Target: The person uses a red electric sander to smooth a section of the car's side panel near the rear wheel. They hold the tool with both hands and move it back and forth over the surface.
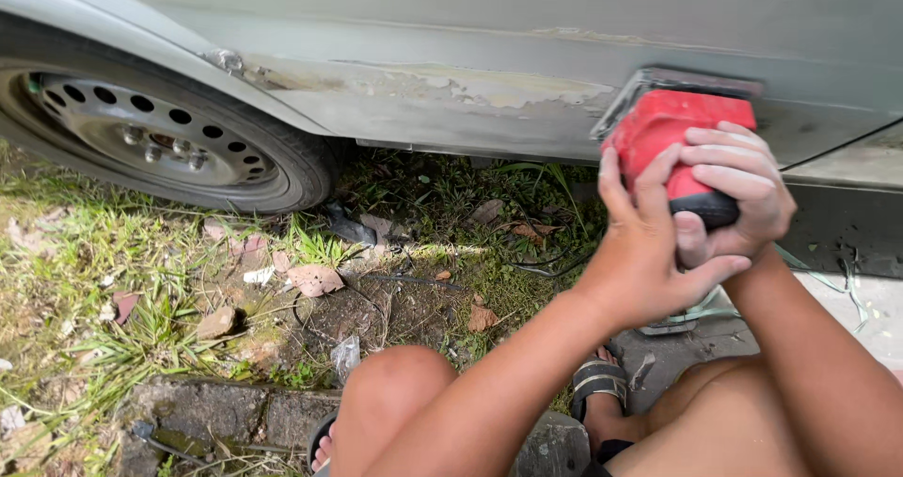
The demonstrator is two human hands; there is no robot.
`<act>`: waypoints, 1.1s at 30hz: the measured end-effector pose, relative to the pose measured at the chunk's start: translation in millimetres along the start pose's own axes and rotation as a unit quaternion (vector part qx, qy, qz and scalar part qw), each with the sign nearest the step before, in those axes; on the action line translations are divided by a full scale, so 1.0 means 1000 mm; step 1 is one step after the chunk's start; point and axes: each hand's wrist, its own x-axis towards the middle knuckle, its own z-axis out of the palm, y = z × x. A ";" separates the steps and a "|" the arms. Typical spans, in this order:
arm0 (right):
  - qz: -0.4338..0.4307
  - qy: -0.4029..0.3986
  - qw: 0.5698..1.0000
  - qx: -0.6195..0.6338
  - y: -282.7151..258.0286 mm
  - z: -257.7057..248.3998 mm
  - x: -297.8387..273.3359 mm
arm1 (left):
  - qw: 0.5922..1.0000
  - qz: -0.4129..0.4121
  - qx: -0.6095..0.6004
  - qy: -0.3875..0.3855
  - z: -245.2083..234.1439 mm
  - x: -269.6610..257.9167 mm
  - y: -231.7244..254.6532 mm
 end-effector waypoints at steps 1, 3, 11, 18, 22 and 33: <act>-0.002 -0.004 1.000 0.006 0.002 -0.003 -0.003 | 1.000 -0.003 -0.001 0.007 0.003 0.001 -0.002; 0.011 -0.011 0.999 -0.033 0.005 -0.012 -0.013 | 0.999 -0.007 -0.026 -0.030 0.011 0.001 -0.007; 0.002 -0.055 0.995 -0.085 0.020 -0.037 -0.036 | 0.996 0.036 -0.075 0.012 0.047 -0.007 -0.029; 0.012 -0.001 0.996 -0.088 0.006 -0.012 -0.023 | 0.998 0.041 -0.015 -0.047 0.021 0.000 -0.036; 0.032 0.022 0.996 -0.082 -0.002 0.012 -0.026 | 0.995 -0.002 0.031 -0.096 -0.008 -0.003 -0.036; 0.054 0.023 0.994 0.094 -0.040 0.100 0.031 | 0.992 0.028 0.118 0.035 -0.106 -0.018 -0.021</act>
